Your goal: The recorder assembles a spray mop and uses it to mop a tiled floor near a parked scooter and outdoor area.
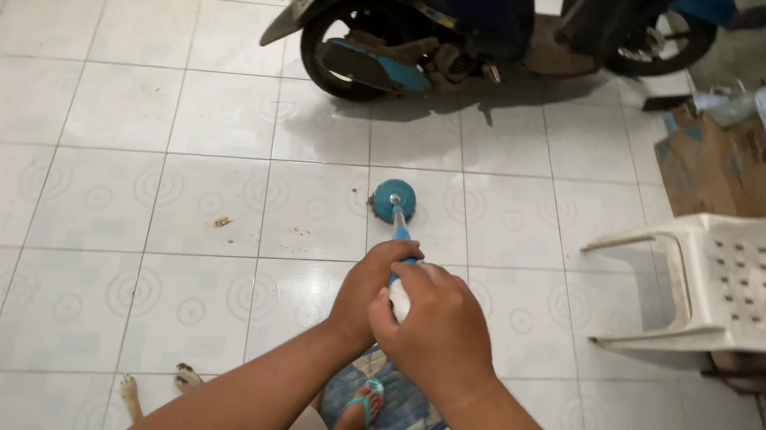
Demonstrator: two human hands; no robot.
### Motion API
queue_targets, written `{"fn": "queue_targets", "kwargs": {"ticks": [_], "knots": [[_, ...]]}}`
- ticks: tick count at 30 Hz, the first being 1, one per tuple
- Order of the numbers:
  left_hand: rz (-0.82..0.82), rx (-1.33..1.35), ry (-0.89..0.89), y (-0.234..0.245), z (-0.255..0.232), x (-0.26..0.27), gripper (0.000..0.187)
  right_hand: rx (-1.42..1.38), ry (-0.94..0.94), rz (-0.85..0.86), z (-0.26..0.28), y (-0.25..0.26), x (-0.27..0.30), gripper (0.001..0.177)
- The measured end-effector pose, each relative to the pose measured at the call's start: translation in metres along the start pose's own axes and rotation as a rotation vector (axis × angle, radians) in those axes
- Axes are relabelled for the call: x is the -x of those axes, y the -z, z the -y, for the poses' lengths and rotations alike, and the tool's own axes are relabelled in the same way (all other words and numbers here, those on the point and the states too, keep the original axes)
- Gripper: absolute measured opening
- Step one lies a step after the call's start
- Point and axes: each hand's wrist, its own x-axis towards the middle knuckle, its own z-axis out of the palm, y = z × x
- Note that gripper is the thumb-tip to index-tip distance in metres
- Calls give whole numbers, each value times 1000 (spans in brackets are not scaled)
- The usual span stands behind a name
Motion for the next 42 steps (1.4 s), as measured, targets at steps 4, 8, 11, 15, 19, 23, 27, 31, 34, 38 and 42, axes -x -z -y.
{"fn": "queue_targets", "kwargs": {"ticks": [4, 8, 11, 15, 19, 23, 27, 31, 34, 38, 42], "knots": [[-79, -9, 27, -12, 2, 12, 47, -9, 10, 76, -3, 8, 3, 36], [-68, -118, 120, -19, 16, 18, 40, -32, 27, 89, -23, -15, 13, 38], [17, -170, 140, -11, 16, 22, 38, -54, -49, 131, -32, -31, 26, 38], [161, -140, 76, 0, 43, 25, 43, -83, -139, 152, -27, -49, 30, 38], [194, -45, 208, 3, 103, 22, 34, -99, -79, 99, -30, -73, 21, 38], [322, -236, 290, 35, 68, -5, 44, -70, -184, 163, -18, -83, 6, 39], [346, -317, 176, 41, 121, -2, 48, 1, -103, 140, -8, -103, 3, 39], [367, -291, 158, 85, 102, -8, 50, -11, -20, 147, 23, -101, -23, 36], [402, -274, 41, 109, 116, -36, 48, -18, -37, 128, 38, -113, -48, 36], [526, -303, 24, 139, 113, -73, 44, 31, 9, 70, 54, -121, -81, 34], [609, -326, 97, 160, 113, -89, 44, 64, 132, 61, 68, -126, -109, 30]]}}
